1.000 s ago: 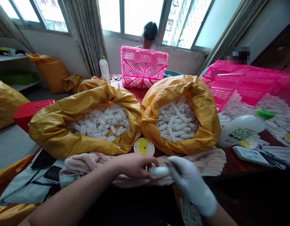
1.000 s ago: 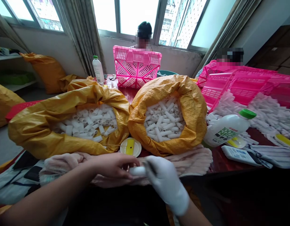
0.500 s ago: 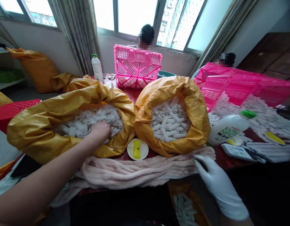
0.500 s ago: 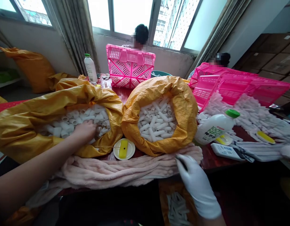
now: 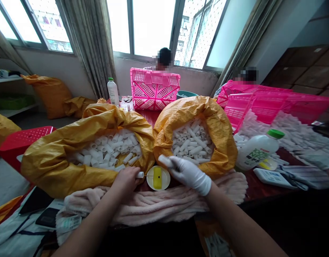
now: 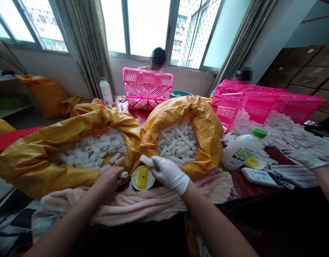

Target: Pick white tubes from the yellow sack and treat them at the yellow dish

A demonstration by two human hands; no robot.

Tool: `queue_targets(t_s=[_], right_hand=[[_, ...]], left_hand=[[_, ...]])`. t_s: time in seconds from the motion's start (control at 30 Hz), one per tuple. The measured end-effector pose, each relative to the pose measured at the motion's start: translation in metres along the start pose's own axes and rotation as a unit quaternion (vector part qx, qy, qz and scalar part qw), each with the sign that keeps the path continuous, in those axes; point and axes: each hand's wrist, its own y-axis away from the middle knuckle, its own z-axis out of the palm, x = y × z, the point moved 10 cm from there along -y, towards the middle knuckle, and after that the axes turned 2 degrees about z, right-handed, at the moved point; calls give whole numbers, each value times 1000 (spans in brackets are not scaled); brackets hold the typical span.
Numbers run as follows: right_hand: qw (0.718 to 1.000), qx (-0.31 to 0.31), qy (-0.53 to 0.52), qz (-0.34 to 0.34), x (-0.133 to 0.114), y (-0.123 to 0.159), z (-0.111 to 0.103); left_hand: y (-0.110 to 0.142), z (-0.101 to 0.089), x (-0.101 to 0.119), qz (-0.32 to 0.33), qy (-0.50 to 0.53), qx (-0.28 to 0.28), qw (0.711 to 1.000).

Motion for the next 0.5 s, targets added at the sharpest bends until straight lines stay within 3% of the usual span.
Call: queue_targets(t_s=[0.07, 0.2, 0.27, 0.37, 0.5], right_hand=[[998, -29, -45, -34, -12, 2, 24], [1000, -7, 24, 4, 8, 0, 56], [998, -24, 50, -18, 11, 2, 66], [996, -38, 24, -76, 2, 6, 68], [997, 1, -11, -72, 1, 8, 58]], left_hand=[[-1, 4, -4, -9, 19, -9, 1000], [-2, 5, -4, -17, 31, 0, 999], [-2, 5, -4, -19, 29, 6, 999], [-2, 7, -4, -18, 33, 6, 999], [-1, 7, -4, -14, 37, 9, 999]])
